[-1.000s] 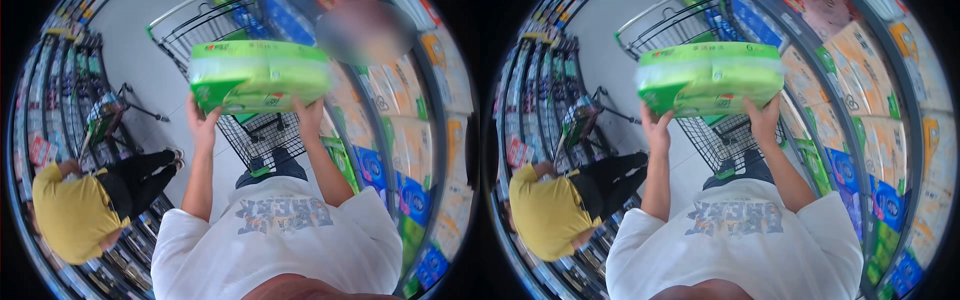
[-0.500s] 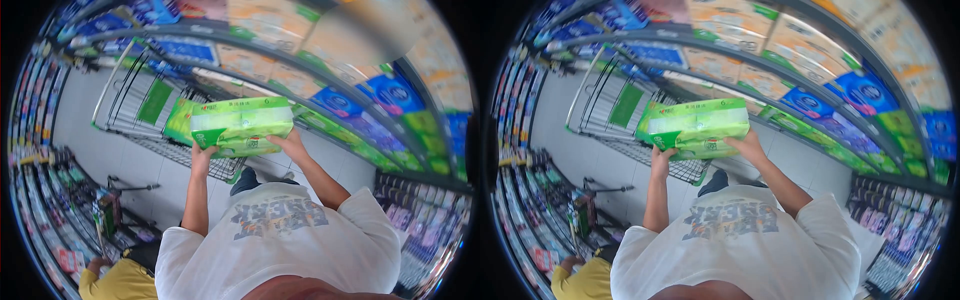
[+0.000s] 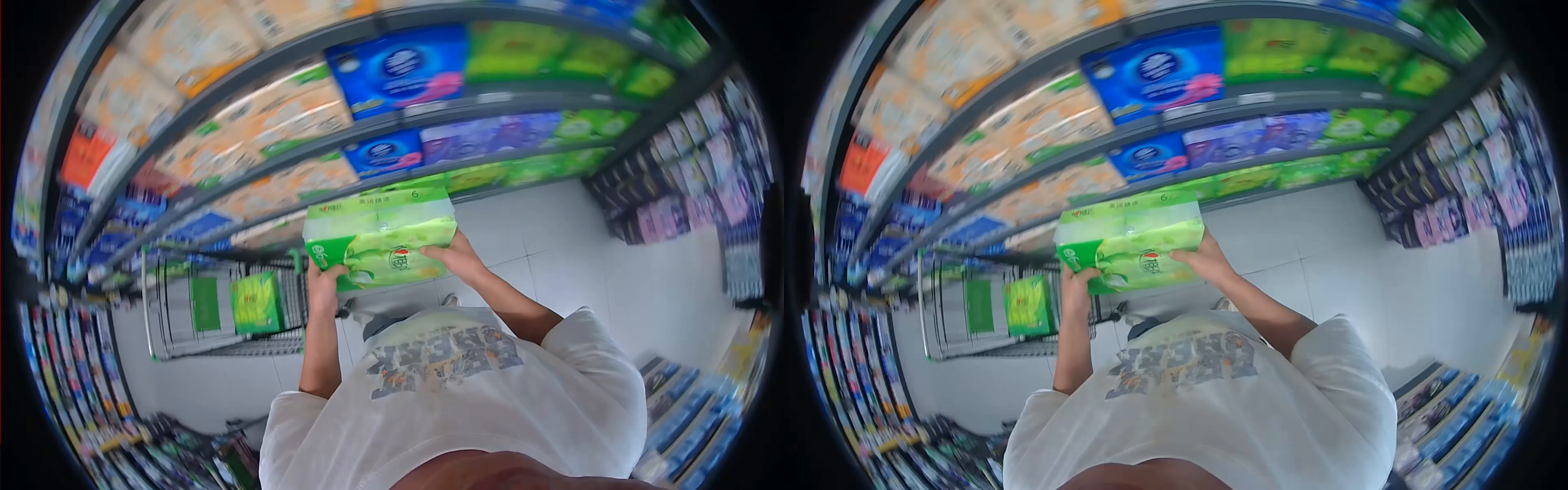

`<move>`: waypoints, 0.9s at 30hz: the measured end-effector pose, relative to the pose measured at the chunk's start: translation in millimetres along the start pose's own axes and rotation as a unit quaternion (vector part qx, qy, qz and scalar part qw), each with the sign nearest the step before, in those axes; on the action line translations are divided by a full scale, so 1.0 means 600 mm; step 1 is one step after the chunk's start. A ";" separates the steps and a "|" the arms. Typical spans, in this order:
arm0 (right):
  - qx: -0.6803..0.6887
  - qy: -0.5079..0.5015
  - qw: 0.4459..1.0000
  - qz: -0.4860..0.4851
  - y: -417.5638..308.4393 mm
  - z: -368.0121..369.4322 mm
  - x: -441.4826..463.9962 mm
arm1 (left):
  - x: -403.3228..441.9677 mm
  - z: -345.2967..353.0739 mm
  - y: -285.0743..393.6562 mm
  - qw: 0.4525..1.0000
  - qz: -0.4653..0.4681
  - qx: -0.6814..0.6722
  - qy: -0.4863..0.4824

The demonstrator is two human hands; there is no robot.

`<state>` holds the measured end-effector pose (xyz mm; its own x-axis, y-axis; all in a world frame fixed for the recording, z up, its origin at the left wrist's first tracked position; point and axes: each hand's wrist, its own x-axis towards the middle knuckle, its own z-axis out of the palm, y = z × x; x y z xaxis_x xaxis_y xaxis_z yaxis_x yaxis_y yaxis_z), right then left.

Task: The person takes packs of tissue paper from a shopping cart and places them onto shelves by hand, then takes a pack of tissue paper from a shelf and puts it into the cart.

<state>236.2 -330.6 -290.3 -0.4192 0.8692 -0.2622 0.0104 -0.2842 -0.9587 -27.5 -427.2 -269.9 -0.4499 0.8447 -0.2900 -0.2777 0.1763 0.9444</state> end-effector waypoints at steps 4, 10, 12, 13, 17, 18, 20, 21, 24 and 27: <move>0.010 0.117 0.993 -0.004 -0.031 -0.162 -0.073 | 0.005 0.168 -0.054 0.991 -0.055 0.020 -0.119; 0.067 0.281 0.957 0.028 -0.011 -0.342 -0.162 | 0.011 0.374 -0.105 0.958 -0.090 0.084 -0.260; 0.087 0.314 0.945 0.017 -0.005 -0.378 -0.189 | 0.015 0.431 -0.114 0.944 -0.121 0.114 -0.287; 0.101 0.333 0.937 0.011 -0.004 -0.396 -0.200 | 0.022 0.458 -0.123 0.938 -0.118 0.118 -0.303; 0.092 0.394 0.914 0.024 0.018 -0.464 -0.217 | 0.075 0.574 -0.157 0.907 -0.149 0.156 -0.362; 0.107 0.408 0.906 0.030 0.023 -0.483 -0.219 | 0.083 0.607 -0.166 0.893 -0.150 0.162 -0.392; 0.120 0.430 0.894 0.035 0.027 -0.534 -0.224 | 0.102 0.685 -0.187 0.879 -0.146 0.174 -0.419; 0.130 0.441 0.887 0.043 0.024 -0.560 -0.224 | 0.112 0.723 -0.198 0.870 -0.140 0.187 -0.434; 0.134 0.474 0.869 0.043 -0.005 -0.650 -0.211 | 0.149 0.850 -0.238 0.853 -0.133 0.195 -0.466; 0.097 0.513 0.852 0.026 -0.046 -0.766 -0.197 | 0.168 0.994 -0.246 0.846 -0.113 0.166 -0.494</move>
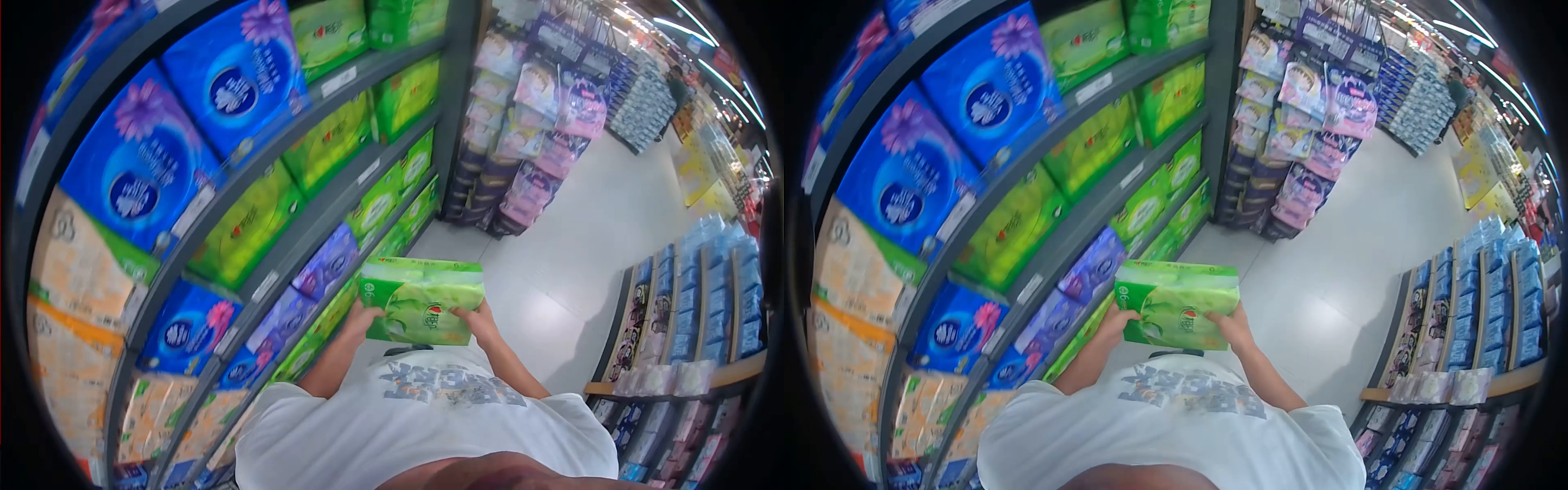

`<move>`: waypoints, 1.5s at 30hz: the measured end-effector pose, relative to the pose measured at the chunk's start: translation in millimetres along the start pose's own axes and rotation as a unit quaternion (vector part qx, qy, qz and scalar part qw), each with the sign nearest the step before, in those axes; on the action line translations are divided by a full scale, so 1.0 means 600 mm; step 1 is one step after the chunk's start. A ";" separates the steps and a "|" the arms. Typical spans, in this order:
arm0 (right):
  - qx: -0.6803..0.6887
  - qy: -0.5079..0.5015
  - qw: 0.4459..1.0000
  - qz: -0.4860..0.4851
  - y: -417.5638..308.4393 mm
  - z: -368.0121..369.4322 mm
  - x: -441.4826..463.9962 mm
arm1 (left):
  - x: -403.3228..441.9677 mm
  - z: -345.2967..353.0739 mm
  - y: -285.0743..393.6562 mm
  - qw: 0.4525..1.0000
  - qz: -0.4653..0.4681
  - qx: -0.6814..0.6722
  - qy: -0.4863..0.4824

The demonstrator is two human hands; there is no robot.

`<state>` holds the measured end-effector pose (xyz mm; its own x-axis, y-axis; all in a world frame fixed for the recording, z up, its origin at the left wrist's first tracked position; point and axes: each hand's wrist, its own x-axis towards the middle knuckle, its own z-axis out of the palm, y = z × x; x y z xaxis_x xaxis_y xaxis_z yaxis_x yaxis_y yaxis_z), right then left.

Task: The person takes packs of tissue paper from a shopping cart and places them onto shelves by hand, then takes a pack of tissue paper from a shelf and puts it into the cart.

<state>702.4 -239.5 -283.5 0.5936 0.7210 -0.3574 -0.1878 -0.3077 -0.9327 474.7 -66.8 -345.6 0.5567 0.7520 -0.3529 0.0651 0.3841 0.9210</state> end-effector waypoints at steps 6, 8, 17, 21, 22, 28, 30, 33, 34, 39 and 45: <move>0.022 0.016 0.996 -0.081 -0.140 -0.040 0.165 | 0.187 0.071 0.136 0.995 0.097 0.026 -0.024; 0.026 0.021 0.991 -0.128 -0.199 -0.039 0.201 | 0.211 0.089 0.217 0.990 0.128 0.054 -0.017; -0.039 0.045 0.920 -0.386 -0.573 -0.013 0.307 | 0.212 0.117 0.592 0.854 0.467 0.219 0.062; 0.010 0.013 0.864 -0.503 -0.698 0.017 0.352 | 0.195 0.108 0.702 0.814 0.542 0.174 0.117; 0.029 0.010 0.847 -0.531 -0.719 0.029 0.359 | 0.196 0.103 0.721 0.776 0.583 0.194 0.143; 0.036 -0.037 0.808 -0.587 -0.800 0.077 0.446 | 0.178 0.101 0.777 0.742 0.613 0.180 0.205; 0.049 -0.053 0.806 -0.588 -0.815 0.097 0.473 | 0.180 0.094 0.783 0.707 0.612 0.249 0.251; 0.129 -0.210 0.805 -0.540 -0.830 0.114 0.512 | 0.198 0.096 0.783 0.688 0.600 0.282 0.295; 0.111 -0.222 0.808 -0.535 -0.834 0.116 0.539 | 0.207 0.098 0.783 0.671 0.605 0.294 0.312; 0.081 -0.234 0.805 -0.540 -0.842 0.155 0.659 | 0.241 0.121 0.773 0.665 0.561 0.299 0.392; 0.048 -0.311 0.789 -0.528 -0.840 0.181 0.676 | 0.290 0.132 0.764 0.648 0.517 0.323 0.458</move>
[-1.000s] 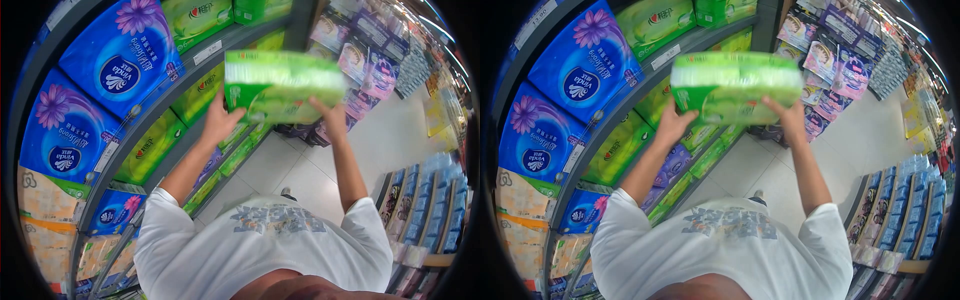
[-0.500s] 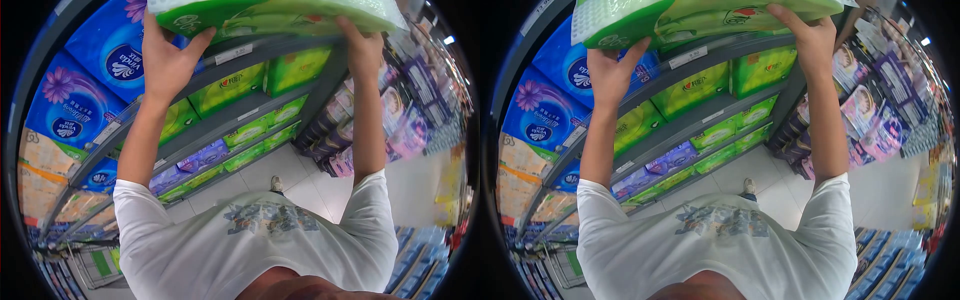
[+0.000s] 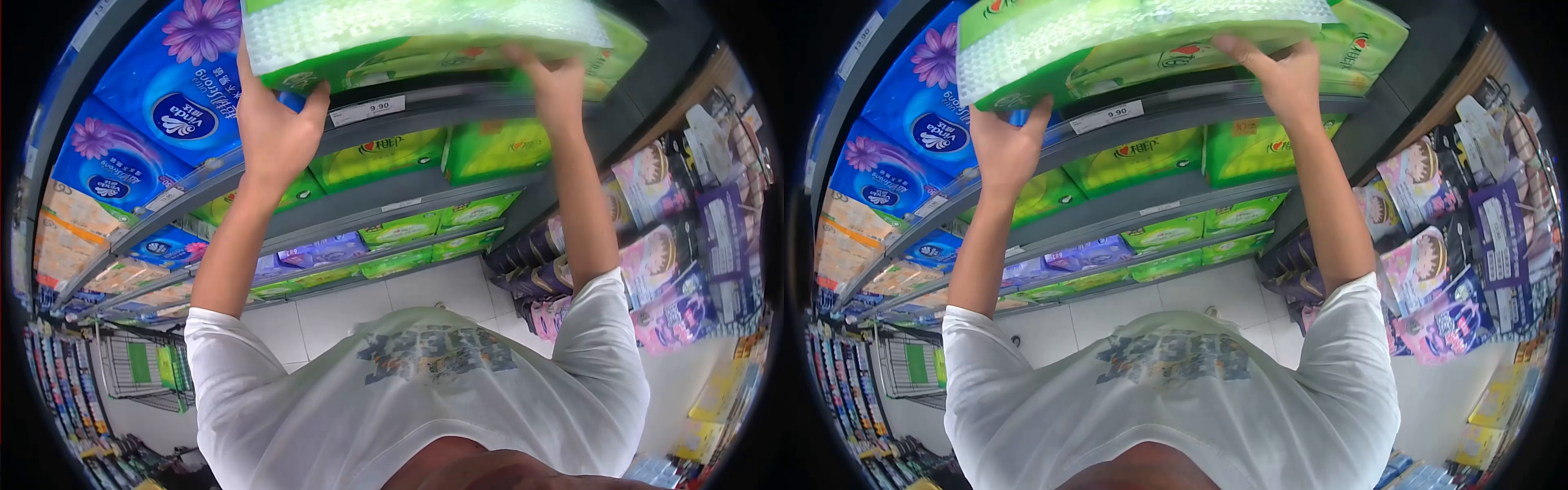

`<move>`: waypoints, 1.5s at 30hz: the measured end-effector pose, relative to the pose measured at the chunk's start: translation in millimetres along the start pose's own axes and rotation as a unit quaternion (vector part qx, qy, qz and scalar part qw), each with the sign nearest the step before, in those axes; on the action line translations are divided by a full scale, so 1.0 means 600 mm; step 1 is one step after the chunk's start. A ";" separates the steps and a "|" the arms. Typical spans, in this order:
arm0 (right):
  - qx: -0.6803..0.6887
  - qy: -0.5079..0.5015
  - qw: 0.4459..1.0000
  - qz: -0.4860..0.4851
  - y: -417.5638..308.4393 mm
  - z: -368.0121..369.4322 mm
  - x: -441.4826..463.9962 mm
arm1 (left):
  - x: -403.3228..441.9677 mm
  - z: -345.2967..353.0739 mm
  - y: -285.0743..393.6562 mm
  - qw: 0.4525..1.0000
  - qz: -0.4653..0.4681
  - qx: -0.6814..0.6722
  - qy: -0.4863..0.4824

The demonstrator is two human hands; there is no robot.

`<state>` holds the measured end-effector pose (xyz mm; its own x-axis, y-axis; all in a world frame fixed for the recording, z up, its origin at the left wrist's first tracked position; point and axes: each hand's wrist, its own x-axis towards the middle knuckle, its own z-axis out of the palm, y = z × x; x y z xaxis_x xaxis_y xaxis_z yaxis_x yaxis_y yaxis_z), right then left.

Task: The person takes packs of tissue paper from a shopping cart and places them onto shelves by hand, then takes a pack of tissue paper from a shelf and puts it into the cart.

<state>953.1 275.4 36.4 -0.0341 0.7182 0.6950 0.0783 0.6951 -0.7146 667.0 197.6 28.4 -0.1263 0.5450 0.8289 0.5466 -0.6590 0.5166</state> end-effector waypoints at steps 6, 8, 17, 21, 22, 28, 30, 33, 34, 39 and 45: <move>-0.008 0.030 0.996 -0.083 0.041 0.030 0.014 | -0.003 0.026 -0.004 0.999 0.001 0.040 0.016; -0.065 0.169 0.952 -0.245 0.026 0.052 0.020 | 0.011 0.036 0.014 0.999 0.032 0.017 0.036; -0.254 0.126 0.875 -0.393 0.040 0.034 0.053 | 0.061 0.046 0.031 0.946 0.196 0.257 0.023; -0.297 0.068 0.894 -0.327 0.025 0.029 0.067 | 0.100 0.048 0.011 0.961 0.109 0.255 -0.009; -0.304 0.052 0.901 -0.306 0.022 0.028 0.070 | 0.106 0.049 0.004 0.965 0.092 0.244 -0.013; -0.321 0.127 0.876 -0.337 -0.007 -0.011 0.080 | 0.081 0.067 0.020 0.936 0.195 0.290 0.043; -0.365 0.145 0.860 -0.324 0.010 -0.029 0.096 | 0.079 0.069 0.015 0.931 0.212 0.294 0.047; -0.416 0.153 0.844 -0.302 0.051 -0.054 0.121 | 0.088 0.071 0.001 0.943 0.196 0.266 0.037; -0.416 0.129 0.854 -0.285 0.062 -0.058 0.126 | 0.089 0.074 -0.002 0.941 0.189 0.277 0.046; -0.409 0.089 0.868 -0.268 0.071 -0.063 0.134 | 0.083 0.091 0.014 0.945 0.161 0.279 0.058; -0.433 0.077 0.853 -0.280 0.074 -0.061 0.127 | 0.082 0.087 -0.012 0.940 0.187 0.279 0.064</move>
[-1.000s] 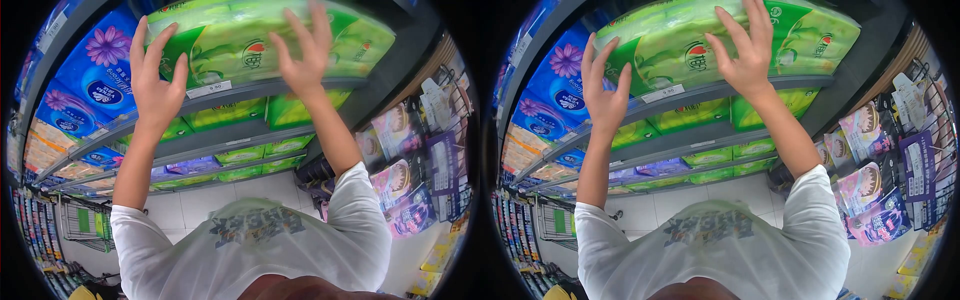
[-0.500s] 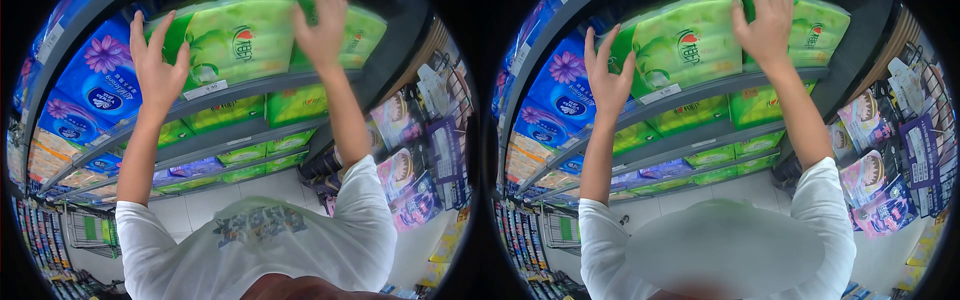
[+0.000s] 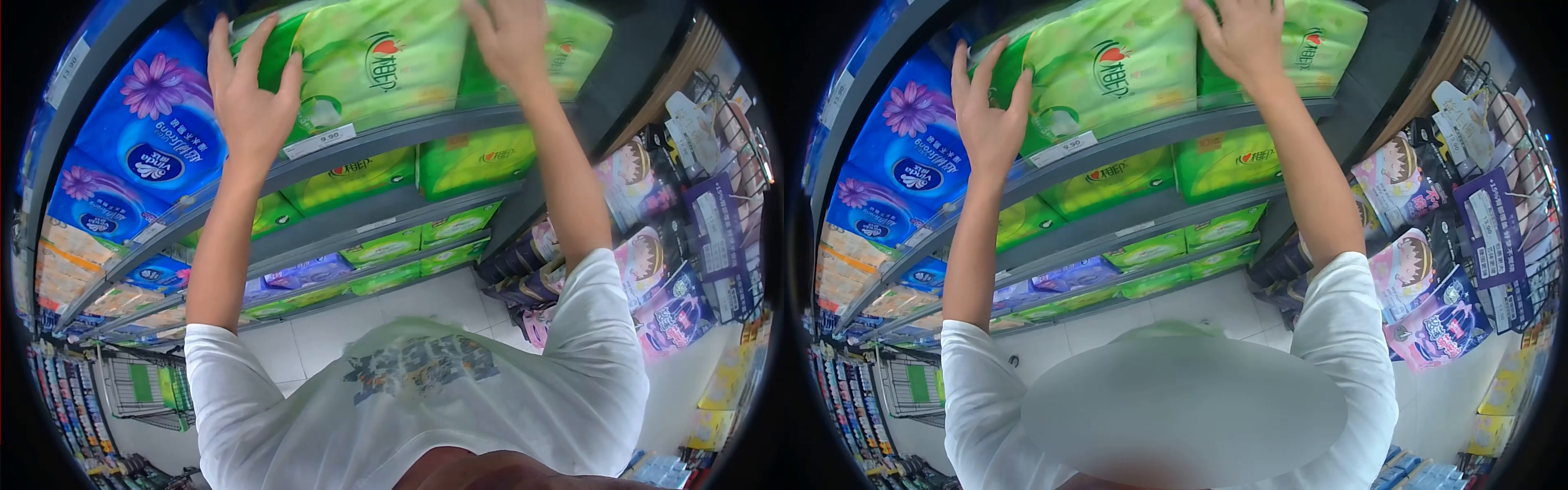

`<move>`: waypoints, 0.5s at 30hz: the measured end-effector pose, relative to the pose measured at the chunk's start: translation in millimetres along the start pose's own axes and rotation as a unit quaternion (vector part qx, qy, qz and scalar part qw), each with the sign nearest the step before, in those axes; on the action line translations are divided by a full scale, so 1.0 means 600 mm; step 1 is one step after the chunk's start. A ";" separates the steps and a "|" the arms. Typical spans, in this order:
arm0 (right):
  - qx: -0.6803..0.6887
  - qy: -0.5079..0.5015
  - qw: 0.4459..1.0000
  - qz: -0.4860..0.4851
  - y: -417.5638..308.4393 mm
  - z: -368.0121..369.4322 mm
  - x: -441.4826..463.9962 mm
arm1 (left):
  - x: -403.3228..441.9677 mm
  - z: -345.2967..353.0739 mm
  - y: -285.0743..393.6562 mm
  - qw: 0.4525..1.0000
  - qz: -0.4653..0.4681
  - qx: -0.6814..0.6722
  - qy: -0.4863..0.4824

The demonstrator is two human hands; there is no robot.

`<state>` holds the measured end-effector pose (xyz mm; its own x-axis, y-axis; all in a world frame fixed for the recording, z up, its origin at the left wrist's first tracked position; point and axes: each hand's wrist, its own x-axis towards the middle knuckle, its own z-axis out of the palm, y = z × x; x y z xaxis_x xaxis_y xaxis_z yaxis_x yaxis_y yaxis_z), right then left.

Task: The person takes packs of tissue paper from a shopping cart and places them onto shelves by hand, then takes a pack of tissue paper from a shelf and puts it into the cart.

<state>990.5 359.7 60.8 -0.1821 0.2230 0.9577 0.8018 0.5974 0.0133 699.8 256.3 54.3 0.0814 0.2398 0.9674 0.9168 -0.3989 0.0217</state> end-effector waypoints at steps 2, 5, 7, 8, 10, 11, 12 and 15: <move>-0.036 0.005 0.999 -0.028 -0.017 -0.013 -0.007 | -0.003 0.000 0.010 1.000 -0.001 -0.007 0.022; -0.038 -0.012 0.999 -0.013 -0.021 -0.013 -0.008 | -0.007 0.010 0.021 0.999 -0.008 -0.013 0.035; -0.038 -0.020 0.999 -0.003 -0.021 -0.009 -0.012 | -0.006 0.016 0.025 0.998 -0.029 -0.022 0.046; -0.040 -0.020 0.999 -0.002 -0.026 -0.008 -0.018 | -0.006 0.016 0.032 0.998 -0.028 -0.024 0.046; -0.061 0.022 0.997 -0.048 -0.048 -0.012 -0.044 | -0.010 0.010 0.053 0.997 -0.027 -0.015 0.066; 0.075 0.031 0.996 -0.031 -0.064 -0.007 -0.083 | -0.021 0.003 0.066 0.998 -0.009 0.010 0.061; 0.104 0.009 0.994 -0.034 -0.085 -0.009 -0.125 | -0.036 0.000 0.080 0.998 -0.009 0.015 0.062; 0.210 -0.086 0.974 -0.014 -0.143 -0.027 -0.265 | -0.097 0.003 0.096 0.999 -0.009 0.012 0.043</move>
<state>959.6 260.5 -87.9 -0.3228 0.3066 0.8954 0.4986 0.8593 -0.1145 748.4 221.0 -1.2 0.0320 0.1694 0.9850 0.9266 -0.3745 0.0342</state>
